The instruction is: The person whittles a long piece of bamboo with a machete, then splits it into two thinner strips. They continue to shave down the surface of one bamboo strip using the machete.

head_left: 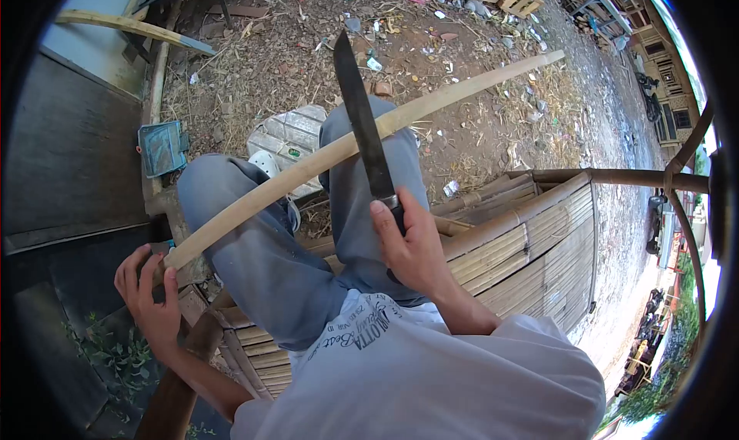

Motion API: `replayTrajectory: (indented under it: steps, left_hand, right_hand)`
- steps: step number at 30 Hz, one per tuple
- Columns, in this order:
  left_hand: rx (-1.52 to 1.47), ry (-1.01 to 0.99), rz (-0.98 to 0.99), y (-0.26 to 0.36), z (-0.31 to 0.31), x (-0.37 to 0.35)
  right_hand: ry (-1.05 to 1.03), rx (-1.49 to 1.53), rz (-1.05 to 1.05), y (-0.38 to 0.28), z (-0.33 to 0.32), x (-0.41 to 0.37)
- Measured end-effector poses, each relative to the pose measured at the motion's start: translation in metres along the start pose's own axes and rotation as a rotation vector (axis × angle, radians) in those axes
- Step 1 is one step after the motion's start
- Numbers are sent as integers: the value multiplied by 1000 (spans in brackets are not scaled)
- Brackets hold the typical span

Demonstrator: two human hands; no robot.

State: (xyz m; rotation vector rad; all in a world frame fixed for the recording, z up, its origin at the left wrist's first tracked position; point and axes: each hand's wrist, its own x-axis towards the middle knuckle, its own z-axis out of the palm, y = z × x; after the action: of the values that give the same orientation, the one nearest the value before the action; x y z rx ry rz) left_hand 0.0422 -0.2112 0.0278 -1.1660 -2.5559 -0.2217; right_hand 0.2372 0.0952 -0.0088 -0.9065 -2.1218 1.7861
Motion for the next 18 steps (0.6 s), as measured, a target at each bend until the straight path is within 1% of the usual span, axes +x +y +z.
replayTrajectory:
  steps: [1, 3, 5, 7, 8, 10, 11, 13, 14, 15, 16, 18]
  left_hand:
    - [-113, 40, -119, 19, 3, 7]
    - [-248, 186, -21, 58, 20, 27]
    - [-188, 159, 149, 105, 23, 60]
    - [-156, 135, 136, 139, 27, 89]
    - [-159, 142, 140, 144, 31, 103]
    - [-92, 31, 112, 152, 35, 122]
    - [-136, 66, 116, 150, 38, 127]
    - [-163, 50, 106, 141, 32, 124]
    - [-193, 24, 95, 137, 29, 121]
    - [-190, 96, 87, 133, 27, 115]
    - [-182, 82, 104, 127, 23, 106]
    - [-177, 81, 7, 114, 14, 92]
  right_hand:
    - [22, 3, 1, -4, 5, -4]
    - [37, -119, -7, -18, 11, -8]
    - [28, -116, -2, -22, 9, -7]
    - [23, -111, 4, -22, 9, -7]
    - [37, -124, -46, -20, 9, -6]
    - [51, -138, -95, -20, 8, -7]
    - [53, -137, -86, -21, 7, -7]
    - [59, -123, -78, -27, 2, -5]
    - [3, -142, -42, -33, -3, -6]
    - [-54, -157, 0, -35, -6, -7]
    - [-46, -137, 10, -30, -5, -7]
    - [58, -141, -295, -20, -3, -8]
